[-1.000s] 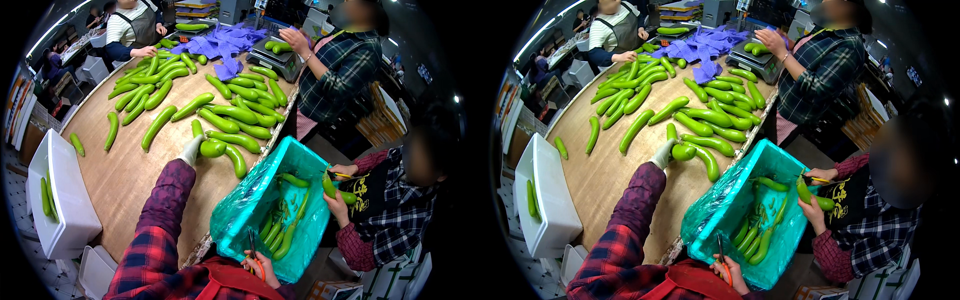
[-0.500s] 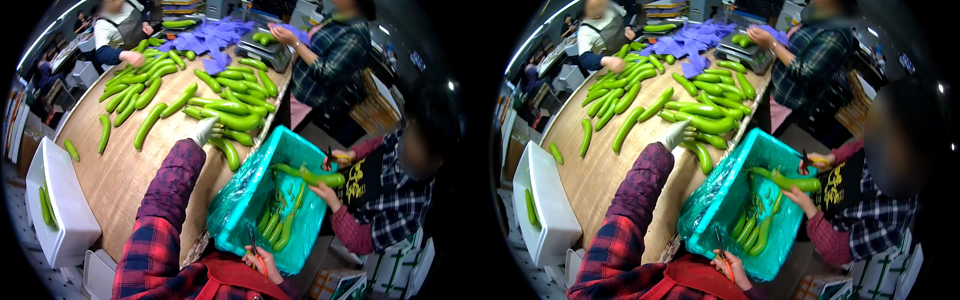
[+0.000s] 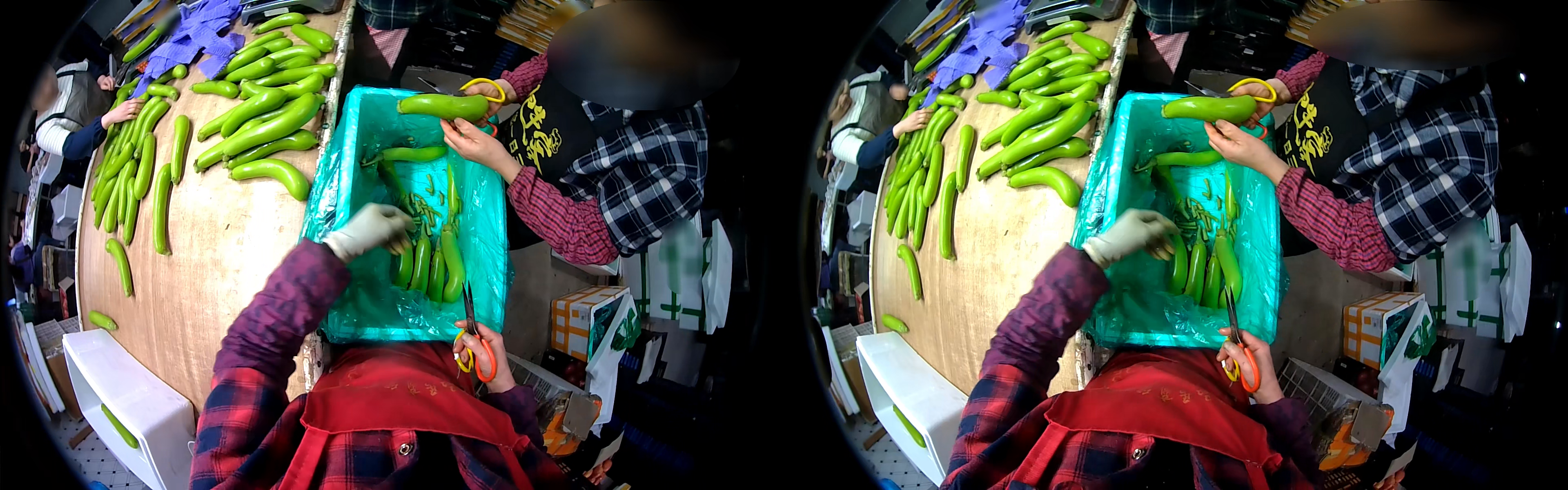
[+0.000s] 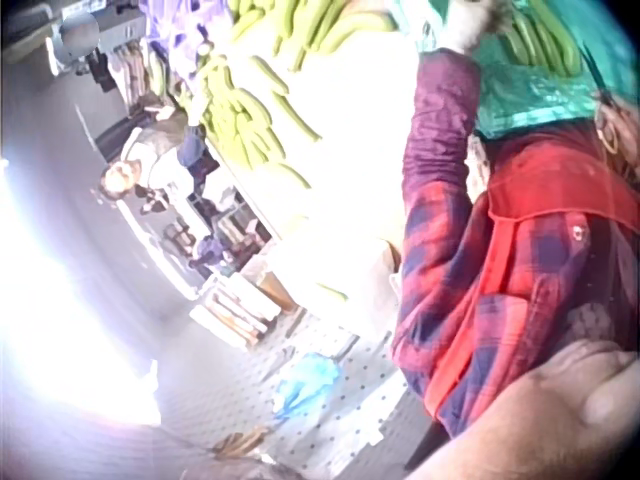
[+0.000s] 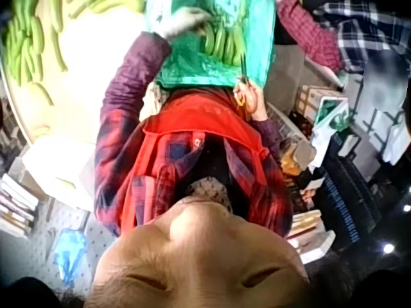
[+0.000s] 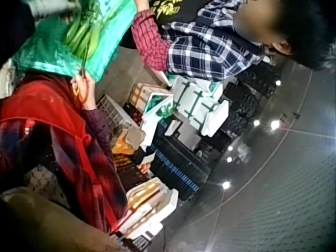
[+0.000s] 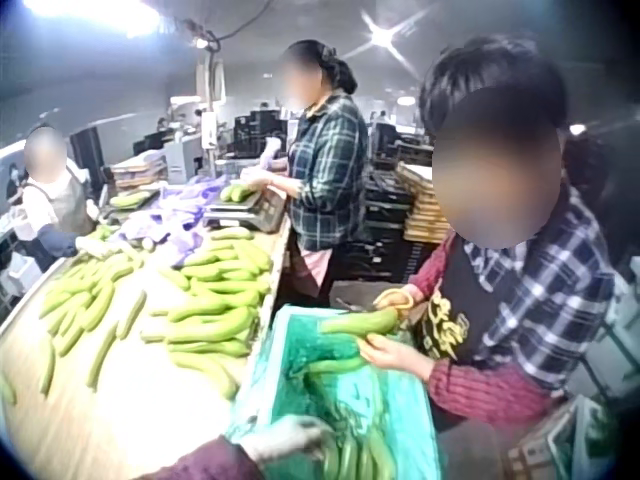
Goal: The person trims the stems of green vegetables using scissors and places them into a green bin. The person also moves vegetables on the table and handles a white bin during the process.
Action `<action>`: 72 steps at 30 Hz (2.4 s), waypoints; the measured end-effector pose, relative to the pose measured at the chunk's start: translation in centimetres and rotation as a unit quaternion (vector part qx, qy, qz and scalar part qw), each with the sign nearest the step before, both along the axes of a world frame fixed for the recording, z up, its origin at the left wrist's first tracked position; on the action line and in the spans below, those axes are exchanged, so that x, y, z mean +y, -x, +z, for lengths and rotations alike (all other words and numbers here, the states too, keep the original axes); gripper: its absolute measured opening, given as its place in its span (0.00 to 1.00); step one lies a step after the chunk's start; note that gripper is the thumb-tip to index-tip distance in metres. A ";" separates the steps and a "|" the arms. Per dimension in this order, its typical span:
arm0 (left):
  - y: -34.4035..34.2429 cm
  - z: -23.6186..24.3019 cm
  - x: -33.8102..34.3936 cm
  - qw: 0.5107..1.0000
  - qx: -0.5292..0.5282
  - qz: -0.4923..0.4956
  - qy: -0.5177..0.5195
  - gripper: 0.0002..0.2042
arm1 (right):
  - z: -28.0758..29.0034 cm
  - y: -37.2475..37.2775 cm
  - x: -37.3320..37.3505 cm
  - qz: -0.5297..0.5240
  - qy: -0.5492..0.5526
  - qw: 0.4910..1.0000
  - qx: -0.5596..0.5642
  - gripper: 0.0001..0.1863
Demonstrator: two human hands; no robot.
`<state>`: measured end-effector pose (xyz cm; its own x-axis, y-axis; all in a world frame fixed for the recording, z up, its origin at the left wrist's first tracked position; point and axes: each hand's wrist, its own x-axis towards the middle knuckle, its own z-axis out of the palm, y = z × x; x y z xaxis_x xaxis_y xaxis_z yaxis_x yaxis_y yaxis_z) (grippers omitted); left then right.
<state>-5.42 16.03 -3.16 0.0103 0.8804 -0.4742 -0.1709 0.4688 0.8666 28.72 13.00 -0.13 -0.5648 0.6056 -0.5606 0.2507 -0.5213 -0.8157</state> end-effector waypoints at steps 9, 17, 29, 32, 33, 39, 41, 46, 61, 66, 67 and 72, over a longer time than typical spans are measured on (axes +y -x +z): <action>-9.6 -18.8 0.4 0.815 0.507 -0.279 -0.021 0.12 | -1.1 -1.5 -1.4 0.002 -0.008 1.000 0.008 0.15; -12.8 -16.3 -1.0 0.839 0.515 -0.072 0.159 0.34 | -2.0 -3.0 -1.9 -0.018 -0.002 1.000 0.014 0.15; -12.0 -26.7 1.4 0.952 0.228 0.189 0.076 0.31 | -2.6 -4.9 -2.2 -0.020 0.005 1.000 0.018 0.16; -10.3 -22.8 2.6 0.978 0.109 0.165 0.064 0.29 | -2.7 -4.8 -2.3 -0.031 0.003 0.999 0.020 0.15; -9.9 -21.2 2.8 0.984 0.057 0.155 0.061 0.28 | -2.7 -4.8 -2.2 -0.034 0.001 0.999 0.020 0.15; -7.1 -10.9 -0.5 0.952 -0.246 0.170 0.068 0.25 | -1.7 -3.8 -1.0 -0.021 0.020 0.999 0.041 0.15; -6.3 -8.2 -2.1 0.920 -0.319 0.215 0.069 0.16 | -1.6 -3.4 -0.9 0.017 0.014 0.999 0.045 0.15; -4.9 -1.9 -6.6 0.885 -0.372 0.267 0.083 0.21 | 0.4 -1.3 -0.6 0.142 0.005 0.989 0.030 0.16; 0.2 -3.2 -22.7 0.840 -0.426 0.325 -0.081 0.24 | -4.3 2.1 -0.8 0.136 0.179 0.974 0.040 0.13; 1.5 -8.1 -25.7 0.774 -0.517 0.330 -0.156 0.26 | -4.3 1.4 -0.6 0.161 0.089 0.981 0.059 0.08; 1.5 -8.7 -25.7 0.776 -0.514 0.326 -0.162 0.27 | -3.8 1.3 -0.8 0.139 0.112 0.982 0.065 0.07; 1.4 -9.6 -25.9 0.782 -0.503 0.320 -0.179 0.29 | -3.4 1.6 -1.6 0.109 0.135 0.983 0.061 0.06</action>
